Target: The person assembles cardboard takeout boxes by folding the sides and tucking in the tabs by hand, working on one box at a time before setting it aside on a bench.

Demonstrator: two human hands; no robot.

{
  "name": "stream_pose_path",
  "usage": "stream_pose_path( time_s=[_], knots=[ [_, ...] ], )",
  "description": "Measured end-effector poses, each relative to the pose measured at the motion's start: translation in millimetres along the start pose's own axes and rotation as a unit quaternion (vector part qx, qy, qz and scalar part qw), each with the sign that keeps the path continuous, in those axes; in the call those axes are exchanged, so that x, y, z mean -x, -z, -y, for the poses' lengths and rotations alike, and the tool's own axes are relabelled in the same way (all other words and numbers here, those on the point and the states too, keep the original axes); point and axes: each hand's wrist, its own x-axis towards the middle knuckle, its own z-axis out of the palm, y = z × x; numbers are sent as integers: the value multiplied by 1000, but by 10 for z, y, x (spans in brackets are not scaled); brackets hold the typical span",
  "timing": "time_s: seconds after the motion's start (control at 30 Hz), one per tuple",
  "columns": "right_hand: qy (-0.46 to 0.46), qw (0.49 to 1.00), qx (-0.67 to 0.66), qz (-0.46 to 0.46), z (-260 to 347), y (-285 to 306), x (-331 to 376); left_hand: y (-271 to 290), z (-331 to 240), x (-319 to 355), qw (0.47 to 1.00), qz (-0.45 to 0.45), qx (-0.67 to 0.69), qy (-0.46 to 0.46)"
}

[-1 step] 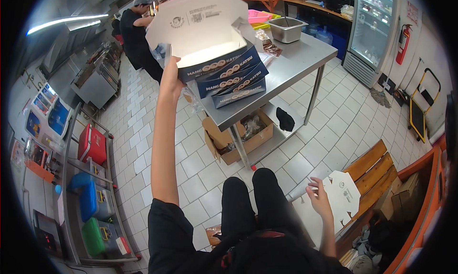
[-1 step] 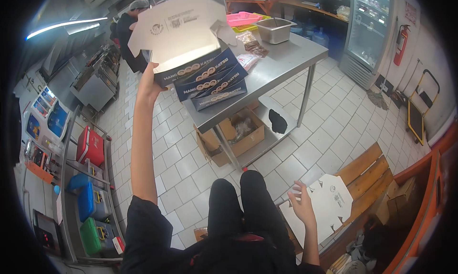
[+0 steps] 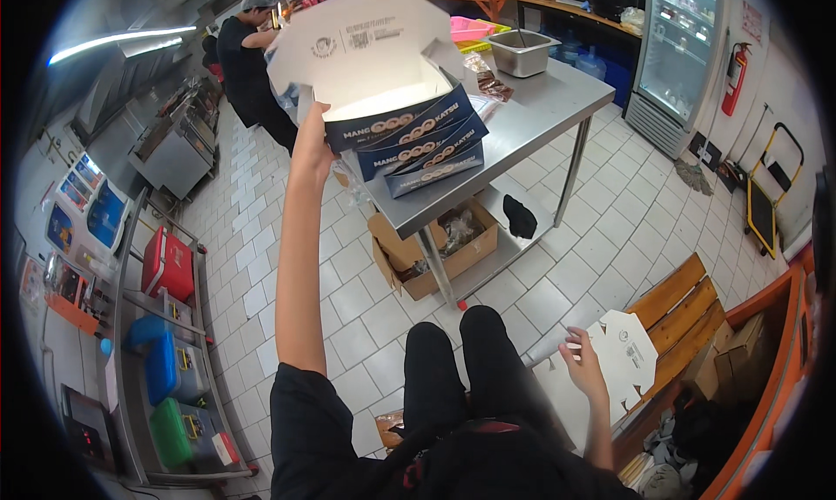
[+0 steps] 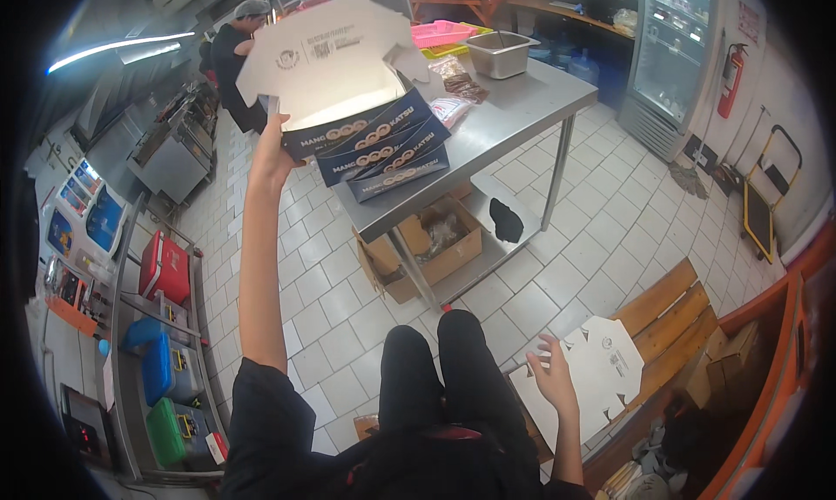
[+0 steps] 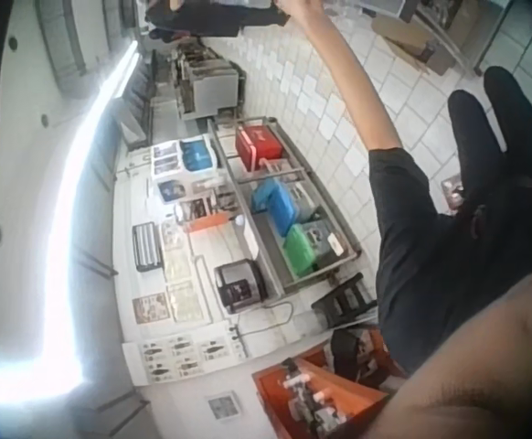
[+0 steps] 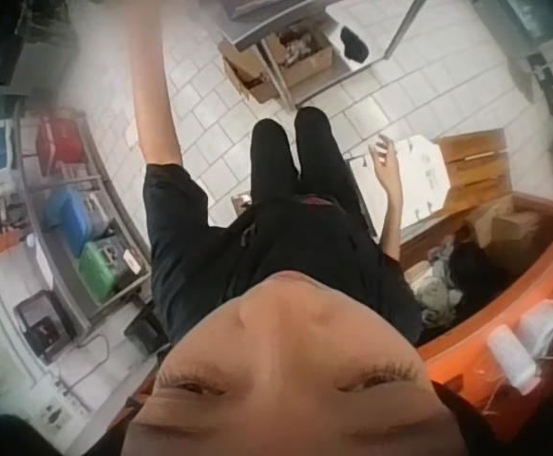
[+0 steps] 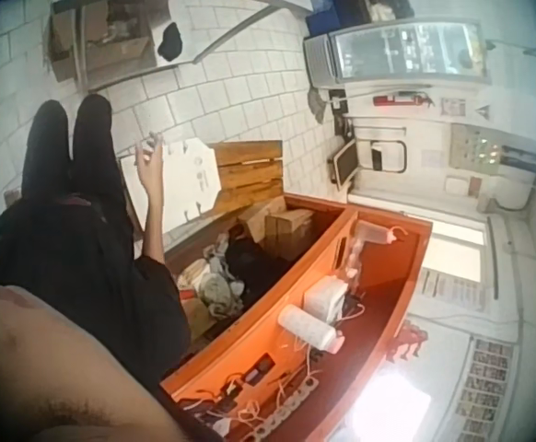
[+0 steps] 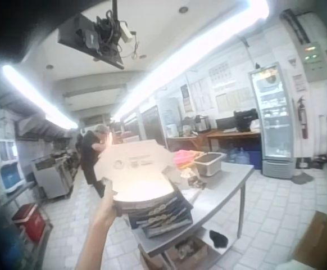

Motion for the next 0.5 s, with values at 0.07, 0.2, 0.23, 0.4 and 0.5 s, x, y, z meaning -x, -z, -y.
stream_pose_path(
  time_s=[0.07,0.2,0.23,0.4,0.5],
  knots=[
    [12,992,123,-4,-437,22,4,2,2,73,1000,-3,-14,5],
    [-103,963,248,26,-1146,83,32,-70,-10,175,999,34,-18,-20],
    [-136,941,307,39,-1144,43,96,-59,22,172,999,41,-25,-21],
    [-112,895,431,12,-1880,-336,433,150,101,299,992,39,-30,-119],
    [46,911,406,48,-2372,-176,508,413,460,496,980,-43,-46,-187]
  ],
)
